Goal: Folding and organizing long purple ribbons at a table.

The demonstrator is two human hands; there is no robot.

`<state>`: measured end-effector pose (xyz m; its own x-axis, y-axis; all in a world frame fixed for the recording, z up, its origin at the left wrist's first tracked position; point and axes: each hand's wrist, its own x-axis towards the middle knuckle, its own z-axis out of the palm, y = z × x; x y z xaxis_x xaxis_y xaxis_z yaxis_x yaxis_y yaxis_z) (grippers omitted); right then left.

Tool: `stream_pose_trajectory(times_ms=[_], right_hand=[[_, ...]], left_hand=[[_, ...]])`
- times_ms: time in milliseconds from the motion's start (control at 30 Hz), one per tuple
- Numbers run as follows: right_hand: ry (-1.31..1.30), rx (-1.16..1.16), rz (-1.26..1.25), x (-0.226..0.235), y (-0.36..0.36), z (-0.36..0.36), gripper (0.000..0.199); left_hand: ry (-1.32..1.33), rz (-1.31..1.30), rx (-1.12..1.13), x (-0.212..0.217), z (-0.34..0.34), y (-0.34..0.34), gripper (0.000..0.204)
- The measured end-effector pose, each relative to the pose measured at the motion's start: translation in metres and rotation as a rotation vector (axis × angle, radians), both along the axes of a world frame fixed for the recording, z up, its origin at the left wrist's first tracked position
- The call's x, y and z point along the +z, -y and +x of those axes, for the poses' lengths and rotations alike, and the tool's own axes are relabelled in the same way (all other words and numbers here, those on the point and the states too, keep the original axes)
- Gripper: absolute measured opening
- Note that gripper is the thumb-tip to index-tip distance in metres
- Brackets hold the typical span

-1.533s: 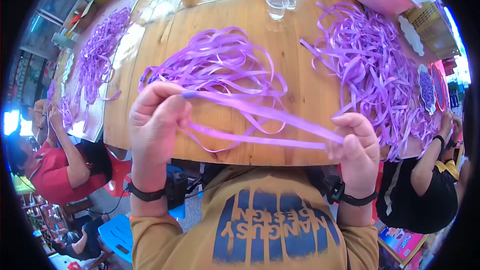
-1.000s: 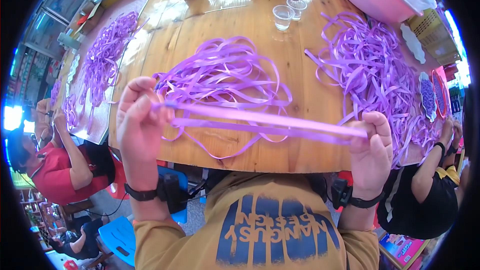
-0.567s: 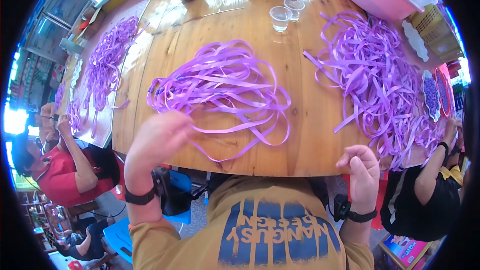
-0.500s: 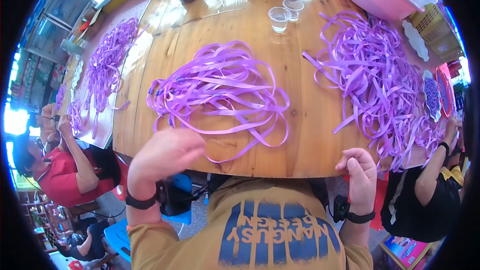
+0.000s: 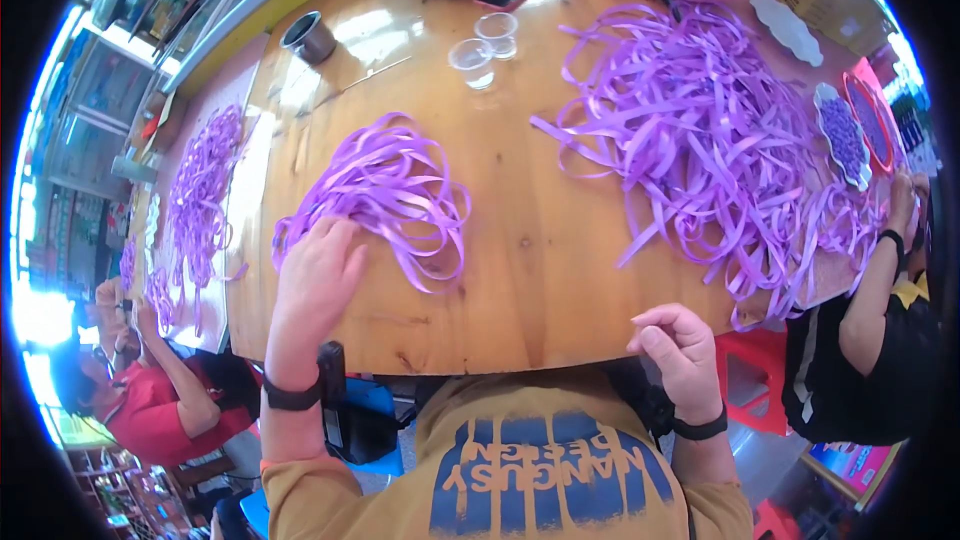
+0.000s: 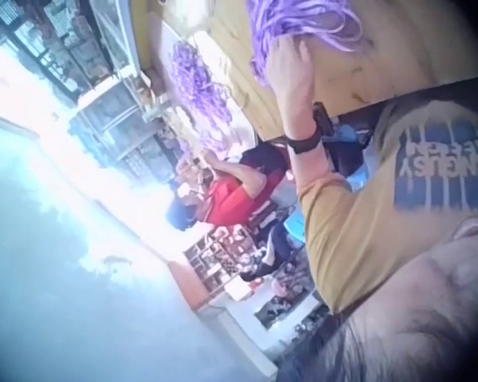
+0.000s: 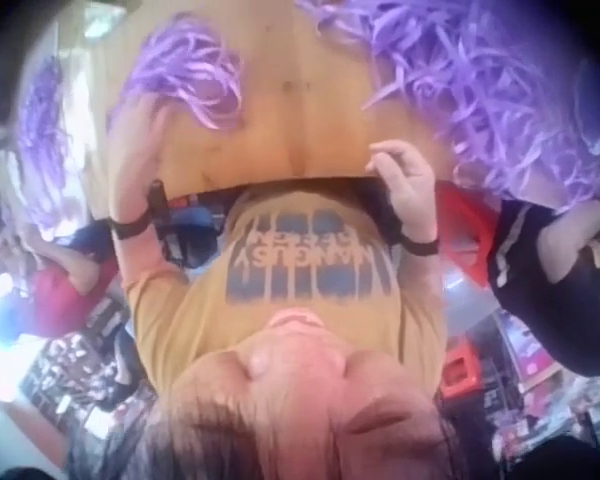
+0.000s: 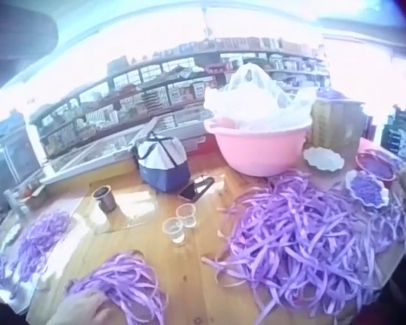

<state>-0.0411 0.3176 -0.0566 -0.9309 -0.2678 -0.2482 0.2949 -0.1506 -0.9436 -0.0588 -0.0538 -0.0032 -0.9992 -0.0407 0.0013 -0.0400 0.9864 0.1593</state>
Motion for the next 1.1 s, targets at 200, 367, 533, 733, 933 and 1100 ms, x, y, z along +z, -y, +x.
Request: stream_pose_trajectory(times_ms=[200,367,533,733,933,1100], right_hand=[[-0.135,0.128,-0.063,-0.01,-0.009,-0.008,0.012],[-0.179,0.149,-0.068,-0.016,-0.018,-0.012,0.012],[-0.219,0.153,-0.059,-0.019,-0.018,-0.009,0.012],[-0.296,0.221,-0.031,-0.018,-0.021,-0.012,0.011],[-0.382,0.221,-0.003,-0.017,-0.025,-0.02,0.013],[-0.385,0.271,-0.036,-0.014,-0.027,-0.022,0.015]], left_hand=[[-0.072,0.166,-0.205,0.025,-0.001,-0.075,0.007],[0.075,0.281,-0.556,0.021,-0.035,-0.145,0.007],[-0.096,0.295,-0.663,0.019,-0.09,-0.193,0.015],[-0.233,0.058,-0.456,-0.003,-0.166,-0.219,0.022],[-0.142,0.185,-0.626,0.006,-0.161,-0.22,0.018],[-0.18,0.296,-0.539,0.035,-0.134,-0.205,0.013]])
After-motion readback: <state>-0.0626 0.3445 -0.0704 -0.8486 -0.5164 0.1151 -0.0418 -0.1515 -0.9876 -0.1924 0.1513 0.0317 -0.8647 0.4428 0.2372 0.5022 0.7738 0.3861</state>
